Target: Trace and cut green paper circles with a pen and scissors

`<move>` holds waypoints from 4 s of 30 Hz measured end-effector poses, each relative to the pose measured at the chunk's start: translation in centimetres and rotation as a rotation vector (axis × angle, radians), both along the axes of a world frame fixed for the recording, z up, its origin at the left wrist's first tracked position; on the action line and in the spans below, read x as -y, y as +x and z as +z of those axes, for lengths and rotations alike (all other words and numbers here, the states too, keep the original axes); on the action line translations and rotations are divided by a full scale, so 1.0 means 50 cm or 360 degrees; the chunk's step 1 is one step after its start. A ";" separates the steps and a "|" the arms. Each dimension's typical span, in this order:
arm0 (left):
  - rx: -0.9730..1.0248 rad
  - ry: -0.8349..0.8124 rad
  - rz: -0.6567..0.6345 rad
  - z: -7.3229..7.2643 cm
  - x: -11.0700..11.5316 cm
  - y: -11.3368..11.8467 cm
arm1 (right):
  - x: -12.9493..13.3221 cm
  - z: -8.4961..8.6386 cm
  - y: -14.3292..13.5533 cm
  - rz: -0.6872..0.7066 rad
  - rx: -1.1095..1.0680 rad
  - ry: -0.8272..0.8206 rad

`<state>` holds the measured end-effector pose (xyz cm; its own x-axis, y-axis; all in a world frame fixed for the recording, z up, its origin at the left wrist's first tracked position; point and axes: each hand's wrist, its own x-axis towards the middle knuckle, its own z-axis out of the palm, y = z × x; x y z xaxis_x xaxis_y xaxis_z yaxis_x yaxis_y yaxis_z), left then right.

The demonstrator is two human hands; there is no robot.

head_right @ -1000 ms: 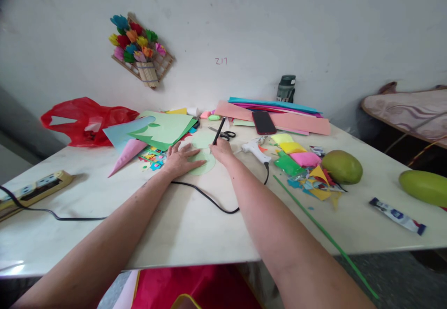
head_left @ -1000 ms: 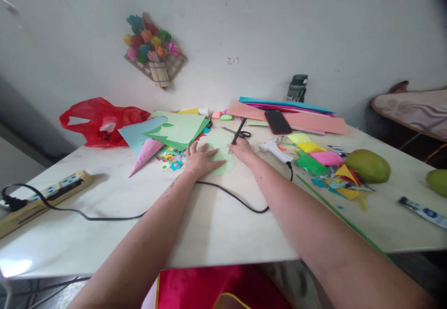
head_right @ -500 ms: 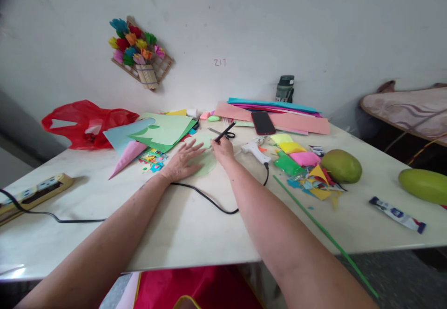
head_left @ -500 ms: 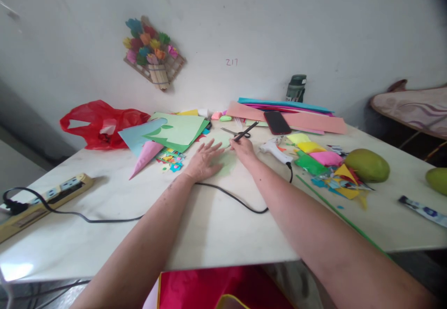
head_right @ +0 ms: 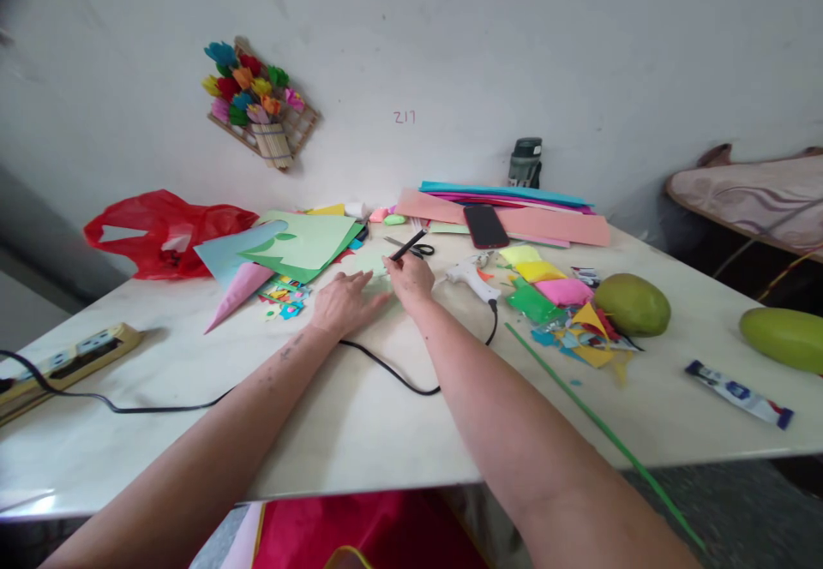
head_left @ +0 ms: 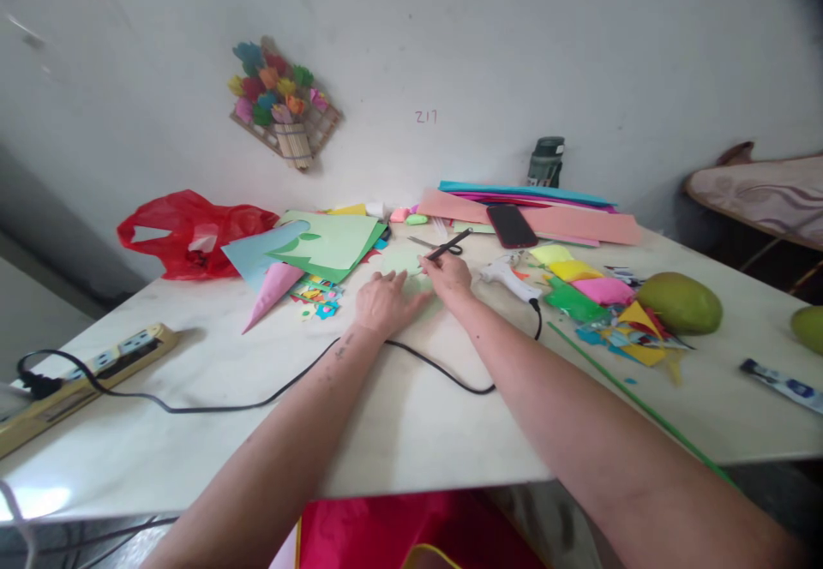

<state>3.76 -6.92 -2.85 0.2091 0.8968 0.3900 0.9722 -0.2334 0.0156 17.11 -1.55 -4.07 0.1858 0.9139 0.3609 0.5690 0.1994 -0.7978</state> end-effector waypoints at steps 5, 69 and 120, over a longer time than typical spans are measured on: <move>-0.0020 0.0052 -0.0052 -0.005 -0.025 -0.037 | -0.003 0.008 0.006 -0.0002 0.0046 -0.0084; 0.0007 -0.0394 0.0101 -0.022 -0.049 -0.055 | -0.033 -0.020 -0.022 0.0236 0.0165 -0.0183; -0.0008 -0.0457 0.0141 -0.019 -0.048 -0.052 | -0.032 -0.016 -0.021 0.0214 0.0196 -0.0220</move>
<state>1.18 -4.54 -3.79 0.1265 0.9851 0.1168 0.9888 -0.1345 0.0640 16.03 0.06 -4.88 0.0213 0.9699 0.2427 0.6396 0.1734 -0.7489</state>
